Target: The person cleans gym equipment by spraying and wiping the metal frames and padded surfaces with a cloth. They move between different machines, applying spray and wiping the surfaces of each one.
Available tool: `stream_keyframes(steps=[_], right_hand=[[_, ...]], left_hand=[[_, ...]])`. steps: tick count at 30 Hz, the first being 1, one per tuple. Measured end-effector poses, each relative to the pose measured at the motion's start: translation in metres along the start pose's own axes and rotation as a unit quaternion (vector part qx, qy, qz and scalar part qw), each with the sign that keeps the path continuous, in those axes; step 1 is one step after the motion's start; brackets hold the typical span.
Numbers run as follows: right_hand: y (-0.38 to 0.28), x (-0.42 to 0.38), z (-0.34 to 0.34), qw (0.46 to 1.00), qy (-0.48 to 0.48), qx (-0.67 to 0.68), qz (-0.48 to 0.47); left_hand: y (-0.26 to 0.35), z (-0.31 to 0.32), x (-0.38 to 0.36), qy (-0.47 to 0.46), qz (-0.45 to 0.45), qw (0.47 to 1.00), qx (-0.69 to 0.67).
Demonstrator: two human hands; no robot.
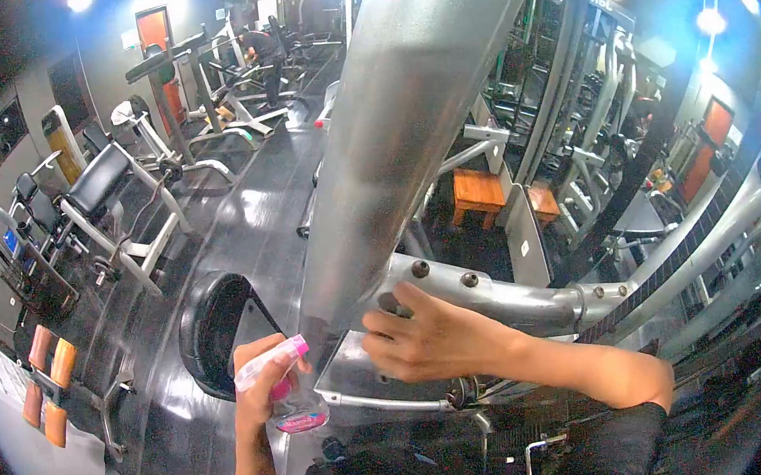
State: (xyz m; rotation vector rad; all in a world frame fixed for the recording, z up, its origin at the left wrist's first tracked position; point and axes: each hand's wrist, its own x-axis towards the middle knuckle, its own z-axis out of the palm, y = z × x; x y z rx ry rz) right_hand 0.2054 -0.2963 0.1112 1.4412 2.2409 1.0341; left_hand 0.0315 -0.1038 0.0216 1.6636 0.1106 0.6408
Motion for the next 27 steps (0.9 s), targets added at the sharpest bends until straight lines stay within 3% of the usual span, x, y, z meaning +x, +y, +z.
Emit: stream_keyframes(steps=[1, 3, 6, 10, 13, 14, 16, 21, 24, 25, 27], right_hand=[[-0.002, 0.003, 0.003, 1.000, 0.001, 0.000, 0.001], [-0.006, 0.014, 0.013, 0.994, 0.104, 0.010, 0.040], [-0.009, 0.032, 0.021, 0.984, 0.144, 0.011, 0.104], [-0.012, 0.042, 0.013, 0.983, 0.139, 0.008, 0.121], [-0.016, 0.050, 0.011, 0.993, 0.075, 0.021, 0.090], [-0.018, 0.053, 0.015, 0.989, 0.062, 0.101, 0.086], [-0.020, 0.064, 0.014, 0.961, 0.005, 0.268, 0.073], [-0.045, 0.092, 0.024, 0.914, 0.064, 0.371, 0.152], [-0.059, 0.101, 0.043, 0.844, 0.099, 0.476, 0.227], [-0.063, 0.103, 0.047, 0.842, 0.098, 0.484, 0.215], [-0.071, 0.109, 0.055, 0.789, 0.065, 0.547, 0.271]], left_hand=[[-0.001, 0.000, 0.001, -0.007, 0.005, 1.000, 0.000], [0.001, 0.005, 0.002, -0.004, -0.004, 1.000, -0.003], [0.002, 0.006, 0.004, -0.002, -0.018, 1.000, -0.005], [-0.001, 0.001, 0.000, 0.037, -0.007, 0.999, -0.027], [-0.003, -0.004, -0.008, 0.094, -0.013, 0.993, -0.073], [-0.005, -0.009, -0.012, 0.103, -0.019, 0.993, -0.057], [-0.007, -0.016, -0.018, 0.131, -0.010, 0.990, -0.059], [-0.008, -0.037, -0.043, 0.213, -0.023, 0.976, -0.021], [-0.014, -0.049, -0.065, 0.255, -0.033, 0.966, -0.027], [-0.016, -0.053, -0.074, 0.273, -0.032, 0.961, -0.032], [-0.020, -0.059, -0.092, 0.296, -0.037, 0.954, -0.018]])
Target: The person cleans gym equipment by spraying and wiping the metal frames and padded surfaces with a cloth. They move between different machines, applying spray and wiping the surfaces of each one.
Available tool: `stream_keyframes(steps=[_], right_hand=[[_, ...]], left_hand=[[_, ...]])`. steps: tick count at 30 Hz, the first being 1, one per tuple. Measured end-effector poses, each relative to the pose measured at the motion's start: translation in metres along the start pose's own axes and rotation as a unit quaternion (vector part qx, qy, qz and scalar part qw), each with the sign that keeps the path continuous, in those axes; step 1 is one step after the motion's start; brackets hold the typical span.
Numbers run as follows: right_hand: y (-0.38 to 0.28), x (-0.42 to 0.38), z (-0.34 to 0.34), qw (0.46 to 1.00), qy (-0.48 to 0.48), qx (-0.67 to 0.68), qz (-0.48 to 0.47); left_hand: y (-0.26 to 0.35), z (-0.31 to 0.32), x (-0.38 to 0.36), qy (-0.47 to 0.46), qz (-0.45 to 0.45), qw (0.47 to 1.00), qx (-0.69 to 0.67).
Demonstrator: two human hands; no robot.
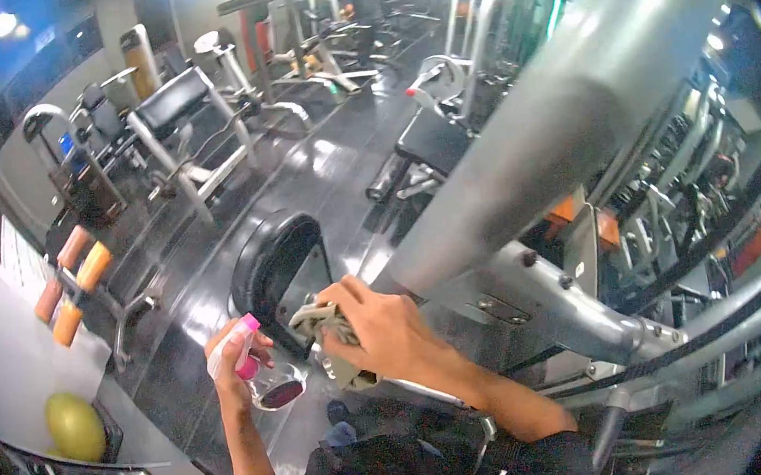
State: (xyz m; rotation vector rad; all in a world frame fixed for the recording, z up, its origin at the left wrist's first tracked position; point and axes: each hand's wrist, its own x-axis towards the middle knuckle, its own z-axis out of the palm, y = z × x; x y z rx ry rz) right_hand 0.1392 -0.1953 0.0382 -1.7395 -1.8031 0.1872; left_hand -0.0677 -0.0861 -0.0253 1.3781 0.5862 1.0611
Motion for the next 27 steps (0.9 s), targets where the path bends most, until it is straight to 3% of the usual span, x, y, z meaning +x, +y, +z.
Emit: stream_keyframes(steps=[5, 8, 18, 20, 27], right_hand=[[0.010, 0.014, 0.038, 0.991, 0.065, 0.115, 0.002], [0.010, 0.026, 0.044, 0.989, 0.029, 0.147, 0.000], [0.022, 0.099, 0.072, 0.978, 0.053, 0.199, 0.017], [0.024, 0.107, 0.077, 0.964, 0.084, 0.241, 0.068], [0.036, 0.134, 0.080, 0.948, 0.109, 0.274, 0.118]], left_hand=[[0.000, -0.032, -0.019, 0.080, -0.035, 0.996, 0.014], [-0.004, -0.053, -0.020, 0.085, -0.051, 0.995, 0.000], [-0.028, -0.124, 0.022, 0.023, -0.094, 0.995, -0.023], [-0.030, -0.130, 0.034, 0.021, -0.102, 0.994, -0.019], [-0.049, -0.134, 0.089, -0.054, -0.138, 0.988, -0.037]])
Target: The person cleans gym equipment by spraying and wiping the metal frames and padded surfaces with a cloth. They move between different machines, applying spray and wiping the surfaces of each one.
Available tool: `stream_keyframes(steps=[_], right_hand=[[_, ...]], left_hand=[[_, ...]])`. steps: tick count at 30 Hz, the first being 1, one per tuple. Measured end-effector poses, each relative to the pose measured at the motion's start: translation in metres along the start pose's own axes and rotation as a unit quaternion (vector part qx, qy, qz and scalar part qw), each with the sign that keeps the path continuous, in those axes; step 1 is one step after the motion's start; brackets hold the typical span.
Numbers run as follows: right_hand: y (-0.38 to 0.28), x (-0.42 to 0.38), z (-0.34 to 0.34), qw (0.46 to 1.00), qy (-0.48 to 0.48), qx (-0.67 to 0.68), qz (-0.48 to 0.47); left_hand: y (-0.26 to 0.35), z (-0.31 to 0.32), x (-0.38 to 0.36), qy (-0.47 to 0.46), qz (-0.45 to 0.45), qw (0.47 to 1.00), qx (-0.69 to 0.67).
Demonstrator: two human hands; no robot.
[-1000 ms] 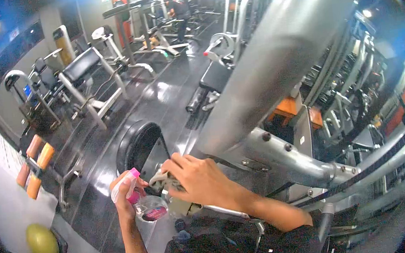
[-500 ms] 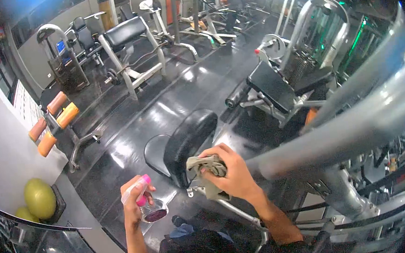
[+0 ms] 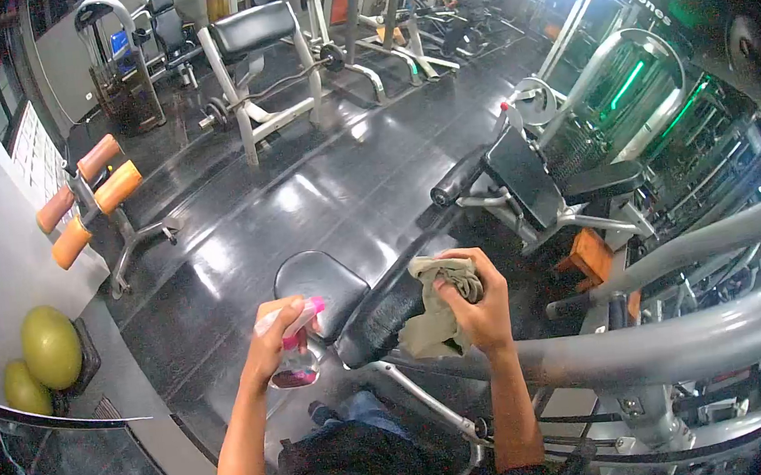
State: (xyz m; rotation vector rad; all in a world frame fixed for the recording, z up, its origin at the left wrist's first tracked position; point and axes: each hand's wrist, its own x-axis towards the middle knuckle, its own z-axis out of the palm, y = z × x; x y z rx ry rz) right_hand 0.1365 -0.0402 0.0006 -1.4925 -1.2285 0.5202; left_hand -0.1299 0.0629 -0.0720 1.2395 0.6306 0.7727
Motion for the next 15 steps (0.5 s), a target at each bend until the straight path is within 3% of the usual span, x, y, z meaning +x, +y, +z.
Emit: stream_keyframes(steps=[11, 15], right_hand=[[0.031, 0.062, -0.001, 0.990, 0.115, -0.082, 0.003], [0.045, 0.075, 0.002, 0.994, 0.034, -0.069, 0.078]], left_hand=[[0.000, 0.015, 0.100, -0.074, -0.016, 0.995, 0.065], [-0.003, 0.023, 0.131, -0.122, -0.056, 0.987, 0.088]])
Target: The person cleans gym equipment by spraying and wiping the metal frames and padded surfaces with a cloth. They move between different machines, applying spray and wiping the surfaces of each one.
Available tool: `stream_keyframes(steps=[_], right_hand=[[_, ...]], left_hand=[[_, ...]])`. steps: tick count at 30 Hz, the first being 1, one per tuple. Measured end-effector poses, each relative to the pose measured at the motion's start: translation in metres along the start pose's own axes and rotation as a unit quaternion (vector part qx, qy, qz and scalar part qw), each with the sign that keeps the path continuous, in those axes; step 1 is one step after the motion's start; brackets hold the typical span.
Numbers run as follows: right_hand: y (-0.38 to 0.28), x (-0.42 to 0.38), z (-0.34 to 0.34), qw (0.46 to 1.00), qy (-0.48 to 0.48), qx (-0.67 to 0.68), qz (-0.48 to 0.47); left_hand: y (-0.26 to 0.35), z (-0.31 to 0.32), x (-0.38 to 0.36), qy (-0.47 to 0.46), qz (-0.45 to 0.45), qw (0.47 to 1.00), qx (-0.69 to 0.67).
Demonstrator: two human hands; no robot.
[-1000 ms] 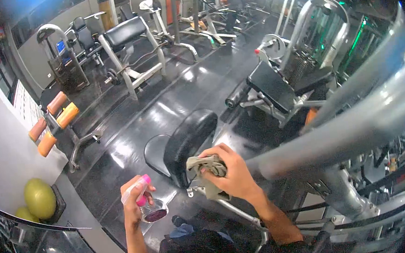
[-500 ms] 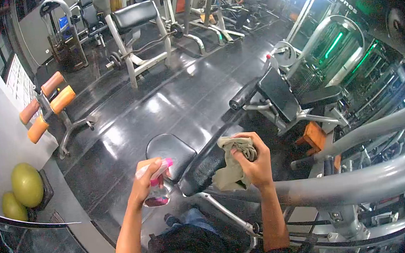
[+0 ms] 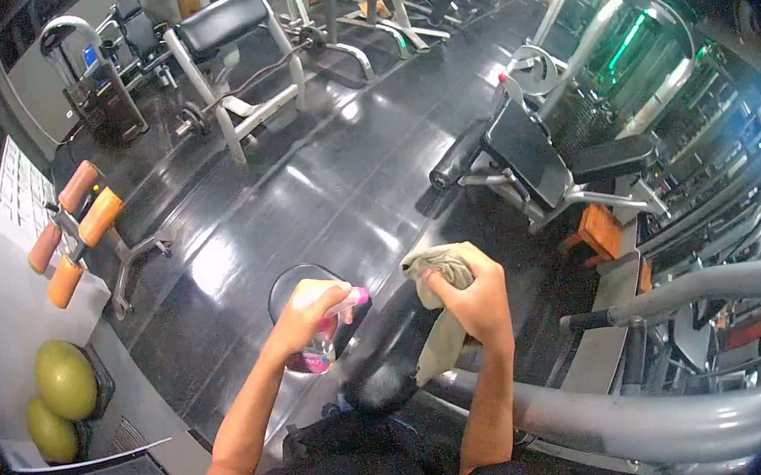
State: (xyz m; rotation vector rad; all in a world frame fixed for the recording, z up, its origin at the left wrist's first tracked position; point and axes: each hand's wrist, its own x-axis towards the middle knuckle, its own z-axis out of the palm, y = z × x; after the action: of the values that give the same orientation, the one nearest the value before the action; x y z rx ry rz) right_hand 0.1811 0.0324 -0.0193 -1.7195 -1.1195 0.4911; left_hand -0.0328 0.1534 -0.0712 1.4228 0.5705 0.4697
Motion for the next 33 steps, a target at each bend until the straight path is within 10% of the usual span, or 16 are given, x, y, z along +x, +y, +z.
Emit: stream_keyframes(steps=[9, 15, 20, 24, 33], right_hand=[[0.014, 0.003, -0.007, 0.991, 0.002, 0.105, 0.088], [0.007, 0.085, -0.025, 0.955, -0.281, -0.077, 0.061], [0.010, 0.178, 0.005, 0.817, -0.526, -0.205, 0.121], [0.011, 0.172, 0.022, 0.606, -0.713, -0.326, 0.131], [-0.002, 0.139, 0.010, 0.657, -0.725, -0.151, 0.140]], left_hand=[[-0.007, 0.002, 0.027, -0.104, -0.063, 0.992, -0.022], [-0.029, -0.023, 0.020, -0.112, -0.074, 0.986, -0.101], [-0.055, -0.051, 0.016, -0.098, -0.090, 0.980, -0.145], [-0.058, -0.065, 0.012, -0.067, -0.125, 0.979, -0.143], [-0.072, -0.073, -0.009, 0.055, -0.122, 0.978, -0.157]])
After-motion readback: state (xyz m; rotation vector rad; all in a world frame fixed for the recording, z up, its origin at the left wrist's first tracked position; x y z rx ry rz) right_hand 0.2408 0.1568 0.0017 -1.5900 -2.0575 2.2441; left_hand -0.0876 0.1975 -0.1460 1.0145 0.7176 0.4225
